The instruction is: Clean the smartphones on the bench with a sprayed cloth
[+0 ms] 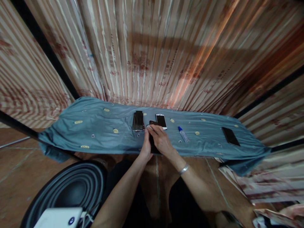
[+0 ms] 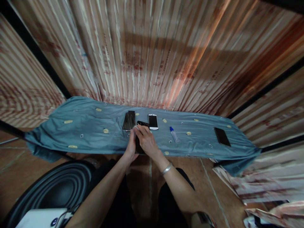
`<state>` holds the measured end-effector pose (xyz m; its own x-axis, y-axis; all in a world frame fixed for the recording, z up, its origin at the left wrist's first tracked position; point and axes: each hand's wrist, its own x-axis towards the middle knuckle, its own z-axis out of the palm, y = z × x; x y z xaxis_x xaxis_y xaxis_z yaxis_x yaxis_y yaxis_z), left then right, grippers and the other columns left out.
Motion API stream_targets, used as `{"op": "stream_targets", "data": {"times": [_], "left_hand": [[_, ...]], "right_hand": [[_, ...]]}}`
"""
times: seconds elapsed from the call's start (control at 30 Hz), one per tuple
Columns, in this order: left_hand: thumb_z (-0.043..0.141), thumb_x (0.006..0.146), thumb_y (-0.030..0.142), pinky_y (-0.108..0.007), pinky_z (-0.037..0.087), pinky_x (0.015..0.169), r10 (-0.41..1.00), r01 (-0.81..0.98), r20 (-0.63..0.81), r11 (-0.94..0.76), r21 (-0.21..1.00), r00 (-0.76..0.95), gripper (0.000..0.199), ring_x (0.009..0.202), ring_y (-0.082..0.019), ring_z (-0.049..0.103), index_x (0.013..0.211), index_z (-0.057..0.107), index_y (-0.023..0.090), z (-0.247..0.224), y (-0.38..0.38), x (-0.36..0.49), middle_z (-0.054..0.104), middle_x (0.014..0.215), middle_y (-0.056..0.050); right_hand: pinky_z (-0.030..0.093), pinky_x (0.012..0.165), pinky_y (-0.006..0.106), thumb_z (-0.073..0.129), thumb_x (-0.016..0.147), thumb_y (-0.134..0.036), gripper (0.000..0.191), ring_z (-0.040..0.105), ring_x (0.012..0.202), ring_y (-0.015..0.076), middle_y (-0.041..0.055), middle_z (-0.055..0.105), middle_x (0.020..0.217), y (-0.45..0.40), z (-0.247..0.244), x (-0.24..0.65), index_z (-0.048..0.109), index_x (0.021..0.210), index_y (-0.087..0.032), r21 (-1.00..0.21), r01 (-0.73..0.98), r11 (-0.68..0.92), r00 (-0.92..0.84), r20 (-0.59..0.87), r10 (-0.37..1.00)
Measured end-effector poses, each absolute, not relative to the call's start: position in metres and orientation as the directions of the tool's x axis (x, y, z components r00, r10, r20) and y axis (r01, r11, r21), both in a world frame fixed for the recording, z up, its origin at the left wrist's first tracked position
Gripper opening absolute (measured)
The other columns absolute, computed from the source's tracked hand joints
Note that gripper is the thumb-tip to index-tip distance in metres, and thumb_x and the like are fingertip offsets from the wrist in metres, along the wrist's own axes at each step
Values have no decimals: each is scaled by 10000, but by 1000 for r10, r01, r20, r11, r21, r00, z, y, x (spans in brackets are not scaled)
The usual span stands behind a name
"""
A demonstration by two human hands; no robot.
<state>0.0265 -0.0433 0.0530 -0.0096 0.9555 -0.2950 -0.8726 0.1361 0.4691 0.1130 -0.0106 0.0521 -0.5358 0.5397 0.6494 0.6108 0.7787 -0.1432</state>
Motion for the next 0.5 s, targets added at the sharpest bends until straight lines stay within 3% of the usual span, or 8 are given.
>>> {"op": "stream_targets", "data": {"times": [0.33,0.5], "left_hand": [[330,985,477,-349,442,1067,953,-872,-296,194,449,60,556,1316,-230,515,1460,443,210,59,-45,29,586,1393,-80],[320,993,457,-355,429,1079,951,-874,-307,177,453,34,551,1310,-225,522,1475,416,209,59,-46,31,576,1403,-82]], "right_hand": [[435,1061,408,381,961,-107,410,552,1179,257,200,610,1303,18,57,98,608,1301,-82,-189,700,688,-486,580,654],[456,1042,413,366,951,-91,433,570,1168,247,163,633,1281,19,52,97,613,1304,-135,-233,716,658,-438,584,684]]}}
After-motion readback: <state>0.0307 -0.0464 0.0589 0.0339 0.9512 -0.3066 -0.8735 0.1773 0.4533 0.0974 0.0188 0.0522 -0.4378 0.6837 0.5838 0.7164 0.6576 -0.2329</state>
